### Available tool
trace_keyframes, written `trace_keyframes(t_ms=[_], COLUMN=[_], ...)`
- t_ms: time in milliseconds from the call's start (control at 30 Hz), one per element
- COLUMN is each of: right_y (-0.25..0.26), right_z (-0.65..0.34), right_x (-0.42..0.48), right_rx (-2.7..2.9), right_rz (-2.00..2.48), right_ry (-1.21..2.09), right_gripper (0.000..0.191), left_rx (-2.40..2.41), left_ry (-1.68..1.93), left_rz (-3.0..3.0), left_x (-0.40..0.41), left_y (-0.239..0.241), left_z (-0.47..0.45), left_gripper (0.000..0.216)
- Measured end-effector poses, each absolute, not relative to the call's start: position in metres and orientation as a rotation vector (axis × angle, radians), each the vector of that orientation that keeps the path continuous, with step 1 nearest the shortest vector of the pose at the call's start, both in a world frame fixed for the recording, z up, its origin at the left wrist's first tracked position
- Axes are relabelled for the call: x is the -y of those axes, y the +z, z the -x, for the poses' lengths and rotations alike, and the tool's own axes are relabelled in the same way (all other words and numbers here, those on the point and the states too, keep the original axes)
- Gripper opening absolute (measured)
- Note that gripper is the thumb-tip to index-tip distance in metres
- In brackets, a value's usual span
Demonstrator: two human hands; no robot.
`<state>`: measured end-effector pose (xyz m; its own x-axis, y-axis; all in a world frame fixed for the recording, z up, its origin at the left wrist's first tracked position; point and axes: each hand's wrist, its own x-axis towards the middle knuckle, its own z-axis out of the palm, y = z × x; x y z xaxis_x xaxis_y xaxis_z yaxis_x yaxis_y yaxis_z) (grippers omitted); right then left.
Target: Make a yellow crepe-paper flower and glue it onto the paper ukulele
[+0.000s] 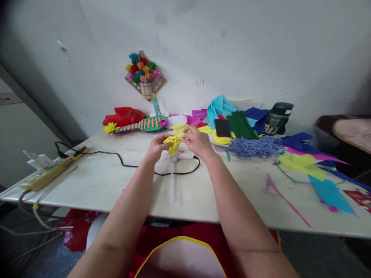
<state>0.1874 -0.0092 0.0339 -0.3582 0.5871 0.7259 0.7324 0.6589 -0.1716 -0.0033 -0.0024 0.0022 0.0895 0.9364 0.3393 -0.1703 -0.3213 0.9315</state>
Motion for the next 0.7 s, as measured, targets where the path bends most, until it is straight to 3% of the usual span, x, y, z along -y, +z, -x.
trace_keyframes(t_ms=[233,500,700], right_y=[0.034,0.014,0.001], right_z=[-0.206,-0.222,-0.218], right_x=[0.001,-0.015,-0.018], right_rx=[2.024,2.063,2.179], right_rz=[1.025,1.776,2.028], right_ry=[-0.137,-0.11,-0.043], right_gripper=[0.014,0.016,0.019], left_rx=[-0.879,-0.841,-0.786], left_ry=[1.533,1.558,1.579], left_rz=[-1.279,-1.138,-1.082], left_x=[-0.002,0.0,0.0], left_y=[0.0,0.004,0.005], left_z=[0.009,0.011,0.012], left_gripper=[0.041,0.044,0.045])
